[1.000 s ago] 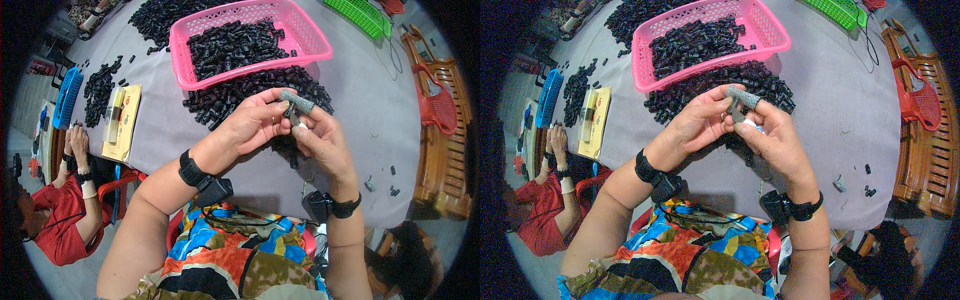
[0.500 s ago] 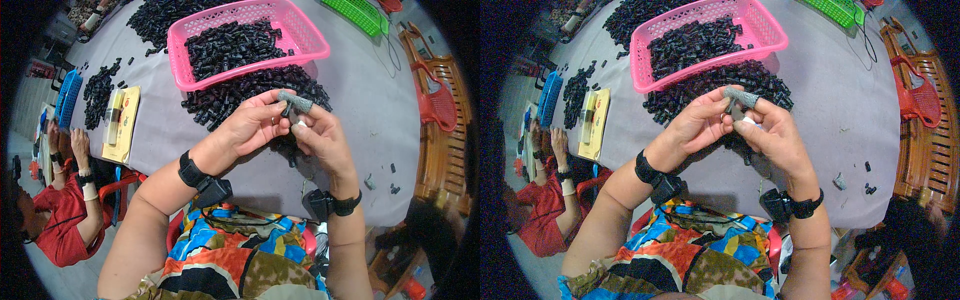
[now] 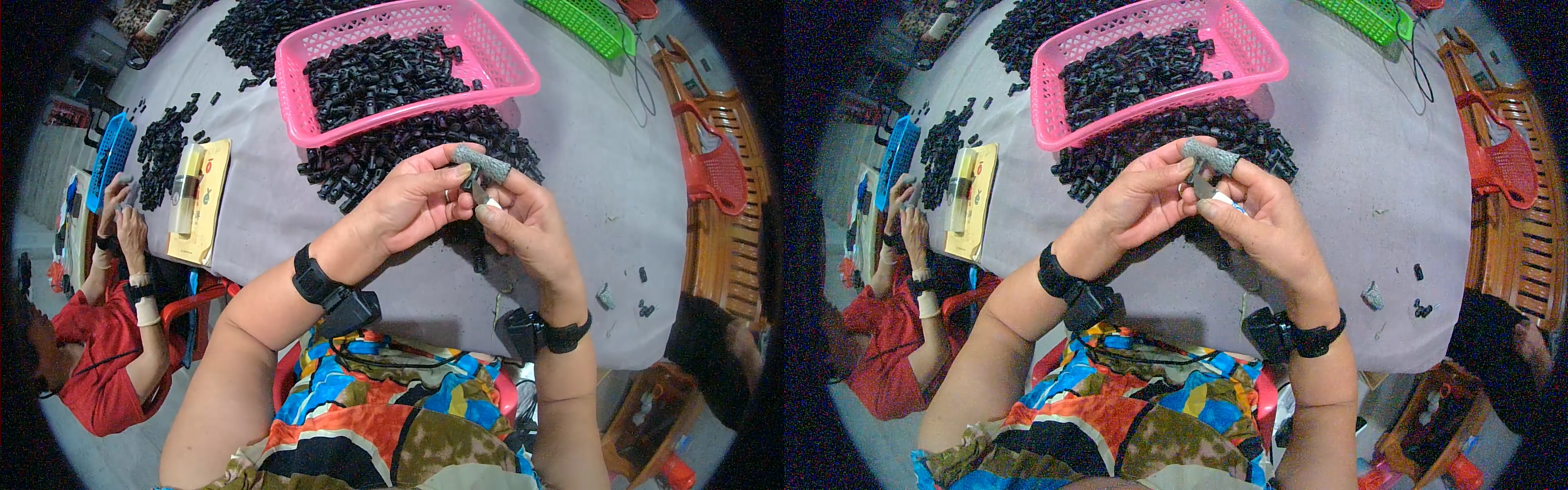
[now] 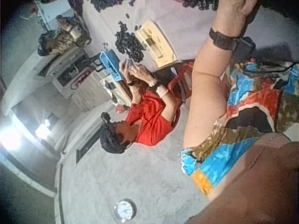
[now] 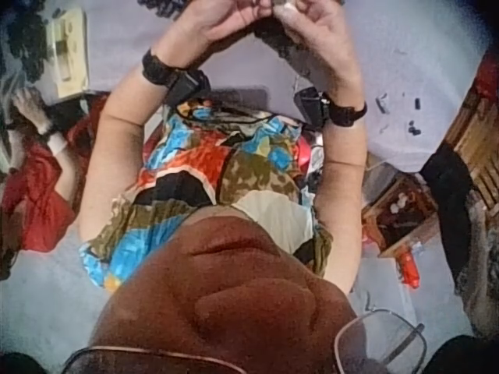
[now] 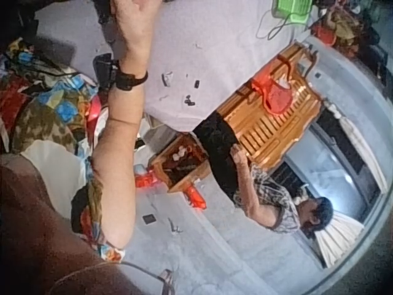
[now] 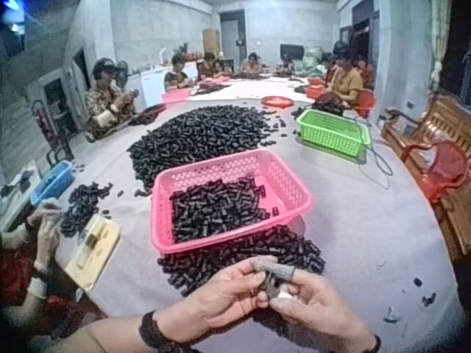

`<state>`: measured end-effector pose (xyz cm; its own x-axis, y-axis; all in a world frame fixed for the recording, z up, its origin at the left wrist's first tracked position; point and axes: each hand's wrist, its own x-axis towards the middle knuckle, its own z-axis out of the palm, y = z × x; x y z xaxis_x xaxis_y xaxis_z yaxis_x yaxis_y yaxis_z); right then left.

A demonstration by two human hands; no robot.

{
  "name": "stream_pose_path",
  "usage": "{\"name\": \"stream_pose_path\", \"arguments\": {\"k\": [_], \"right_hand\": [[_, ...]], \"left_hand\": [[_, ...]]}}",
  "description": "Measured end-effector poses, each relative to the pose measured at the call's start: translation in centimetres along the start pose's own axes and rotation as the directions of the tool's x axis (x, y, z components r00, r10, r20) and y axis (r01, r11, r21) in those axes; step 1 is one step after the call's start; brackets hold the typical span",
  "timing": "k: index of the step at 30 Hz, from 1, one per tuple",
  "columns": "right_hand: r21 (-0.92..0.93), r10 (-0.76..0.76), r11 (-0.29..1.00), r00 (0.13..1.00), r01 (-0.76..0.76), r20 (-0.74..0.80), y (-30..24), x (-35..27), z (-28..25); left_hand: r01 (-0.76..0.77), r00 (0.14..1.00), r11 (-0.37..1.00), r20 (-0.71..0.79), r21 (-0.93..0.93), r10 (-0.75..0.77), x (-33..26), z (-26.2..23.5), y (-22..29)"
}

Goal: Manually sorting and processing small black shoe components at a workshop table.

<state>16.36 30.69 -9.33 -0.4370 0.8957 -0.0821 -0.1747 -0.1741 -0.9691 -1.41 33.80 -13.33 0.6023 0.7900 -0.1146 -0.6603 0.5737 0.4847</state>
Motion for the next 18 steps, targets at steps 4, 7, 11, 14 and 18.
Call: {"name": "stream_pose_path", "arguments": {"k": [4,7,11,14,18], "right_hand": [[-0.022,0.024,0.999,1.0,-0.024,-0.012,0.07,0.08,-0.4],[-0.015,0.038,0.999,0.999,-0.038,-0.008,0.32,0.04,-0.72],[-0.01,0.011,1.0,1.0,-0.011,0.0,-0.04,-0.09,-0.04],[0.018,-0.002,1.0,1.0,0.002,-0.011,-0.12,-0.04,0.11],[-0.016,0.002,1.0,0.999,-0.003,-0.047,0.44,0.2,-0.35]], "left_hand": [[-0.004,0.999,0.999,0.04,0.031,0.003,-0.12,0.09,-0.03],[0.0,0.999,1.0,0.044,0.01,0.0,-0.17,0.3,0.02],[-0.023,1.0,0.999,0.018,0.033,0.022,-0.08,0.18,0.07],[-0.019,1.0,0.999,0.012,0.034,0.019,0.04,0.15,0.1],[0.007,0.999,1.0,0.036,0.022,-0.008,-0.09,0.25,0.16]]}}
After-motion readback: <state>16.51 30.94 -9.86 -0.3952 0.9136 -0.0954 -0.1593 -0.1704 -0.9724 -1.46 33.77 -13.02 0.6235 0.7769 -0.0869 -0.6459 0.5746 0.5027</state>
